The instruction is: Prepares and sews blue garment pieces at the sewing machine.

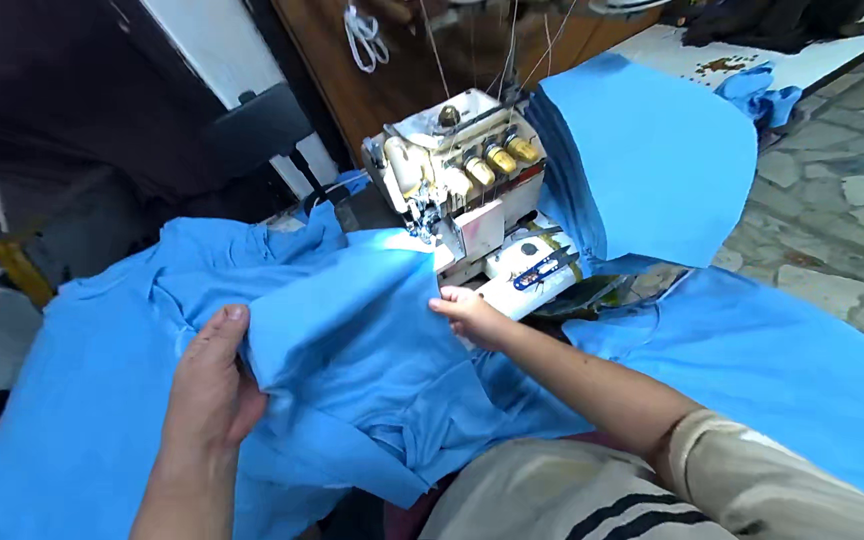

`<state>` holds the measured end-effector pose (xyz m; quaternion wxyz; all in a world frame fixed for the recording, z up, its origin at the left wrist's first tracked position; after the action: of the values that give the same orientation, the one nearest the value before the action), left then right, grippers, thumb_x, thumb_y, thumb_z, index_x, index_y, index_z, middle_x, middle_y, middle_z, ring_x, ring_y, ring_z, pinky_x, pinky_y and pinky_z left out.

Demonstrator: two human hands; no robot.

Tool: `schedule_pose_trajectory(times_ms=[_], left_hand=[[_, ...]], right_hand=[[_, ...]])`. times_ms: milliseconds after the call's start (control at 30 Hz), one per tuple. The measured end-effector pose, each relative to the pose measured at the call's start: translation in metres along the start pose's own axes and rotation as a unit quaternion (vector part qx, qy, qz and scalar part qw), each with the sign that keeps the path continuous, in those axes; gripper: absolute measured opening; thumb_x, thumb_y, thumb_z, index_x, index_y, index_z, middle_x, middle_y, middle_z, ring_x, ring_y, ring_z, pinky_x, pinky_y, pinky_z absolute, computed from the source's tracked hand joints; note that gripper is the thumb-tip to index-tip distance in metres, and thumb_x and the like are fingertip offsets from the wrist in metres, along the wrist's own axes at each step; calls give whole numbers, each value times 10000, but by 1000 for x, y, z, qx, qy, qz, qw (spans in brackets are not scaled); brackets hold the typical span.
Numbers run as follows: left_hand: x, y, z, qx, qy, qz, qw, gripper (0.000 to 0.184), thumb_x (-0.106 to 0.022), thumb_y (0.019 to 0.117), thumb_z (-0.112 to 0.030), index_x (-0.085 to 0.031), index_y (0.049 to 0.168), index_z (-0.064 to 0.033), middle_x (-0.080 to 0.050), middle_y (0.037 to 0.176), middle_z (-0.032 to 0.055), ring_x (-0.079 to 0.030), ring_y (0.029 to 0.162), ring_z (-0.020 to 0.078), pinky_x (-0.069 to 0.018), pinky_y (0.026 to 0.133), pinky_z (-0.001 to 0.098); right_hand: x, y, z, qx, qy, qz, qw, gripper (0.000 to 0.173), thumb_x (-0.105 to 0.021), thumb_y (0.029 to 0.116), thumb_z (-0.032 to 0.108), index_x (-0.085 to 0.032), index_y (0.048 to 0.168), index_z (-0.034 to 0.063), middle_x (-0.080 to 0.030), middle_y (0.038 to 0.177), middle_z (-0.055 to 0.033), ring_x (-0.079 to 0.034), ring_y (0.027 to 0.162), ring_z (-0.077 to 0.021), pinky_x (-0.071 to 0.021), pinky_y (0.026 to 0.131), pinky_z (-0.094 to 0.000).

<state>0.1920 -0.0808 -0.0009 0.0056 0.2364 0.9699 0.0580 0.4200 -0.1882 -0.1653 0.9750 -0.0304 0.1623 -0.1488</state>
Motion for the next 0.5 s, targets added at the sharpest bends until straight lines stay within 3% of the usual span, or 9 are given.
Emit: schedule_pose_trajectory(times_ms=[67, 133, 233, 333, 367, 400, 433, 500], left_hand=[[-6, -5, -12, 25, -61, 12, 998, 352, -363, 1089, -271, -681, 951, -213, -736, 833, -48, -718, 781, 45, -621, 706, 247], [-6, -5, -18, 26, -72, 12, 997, 403, -338, 1097, -282, -695, 931, -199, -744, 832, -35, -723, 775, 45, -624, 700, 250], [-10, -7, -22, 0, -61, 6, 998, 404, -331, 1103, -292, -682, 924, -201, -737, 806, -42, -719, 742, 41, -623, 673, 244], [-44, -38, -32, -84, 19, 132, 987, 188, -569, 1022, -383, -708, 918, -310, -713, 824, -152, -667, 748, -48, -570, 666, 158], [-64, -57, -29, -116, 64, 194, 972, 141, -599, 999, -410, -717, 958, -345, -713, 887, -205, -654, 806, -93, -548, 707, 117], [-85, -79, -19, -144, 108, 258, 949, 154, -590, 1007, -402, -720, 1015, -320, -724, 1001, -205, -653, 919, -102, -538, 793, 111], [-105, -101, -3, -169, 152, 309, 923, 166, -571, 1028, -333, -691, 1014, -221, -735, 1108, -125, -658, 1023, -67, -538, 860, 137], [-133, -132, 41, -193, 226, 347, 890, 144, -561, 960, -94, -627, 876, 3, -734, 1138, 135, -703, 1055, 92, -567, 874, 234]], right_hand=[[-6, -19, 21, 14, 44, 21, 999, 158, -450, 1063, 123, -574, 978, 75, -600, 748, 52, -529, 603, 9, -448, 574, -170], [11, -36, 39, 24, 84, 1, 996, 197, -411, 1062, 94, -574, 951, 96, -650, 767, 47, -613, 668, -7, -522, 643, -191], [41, -39, 26, 12, 88, -42, 995, 204, -450, 1057, 54, -550, 882, 84, -650, 731, 18, -639, 666, -56, -553, 662, -238], [41, -43, 18, 15, 44, -24, 999, 181, -481, 1048, 87, -555, 883, 89, -620, 725, 41, -613, 664, -38, -536, 670, -228], [38, -46, 20, 18, 37, -20, 999, 179, -482, 1048, 95, -555, 885, 92, -611, 725, 49, -605, 665, -31, -528, 671, -222], [37, -49, 19, 18, 32, -20, 999, 185, -486, 1048, 98, -554, 876, 97, -604, 718, 56, -598, 660, -22, -521, 666, -212], [36, -50, 17, 19, 28, -22, 999, 191, -491, 1049, 98, -552, 867, 95, -596, 716, 55, -591, 661, -21, -514, 668, -209], [35, -51, 13, 21, 38, -22, 999, 189, -493, 1049, 99, -553, 870, 88, -602, 727, 44, -596, 674, -29, -516, 679, -215]])
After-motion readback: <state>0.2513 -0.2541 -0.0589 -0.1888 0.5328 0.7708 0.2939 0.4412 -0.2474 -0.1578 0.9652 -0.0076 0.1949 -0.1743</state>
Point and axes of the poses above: each hand's wrist, its own y-axis towards the middle knuckle, its own x-axis out of the back of the hand, z = x × y, the point moved 9 cm from there along y, towards the middle knuckle
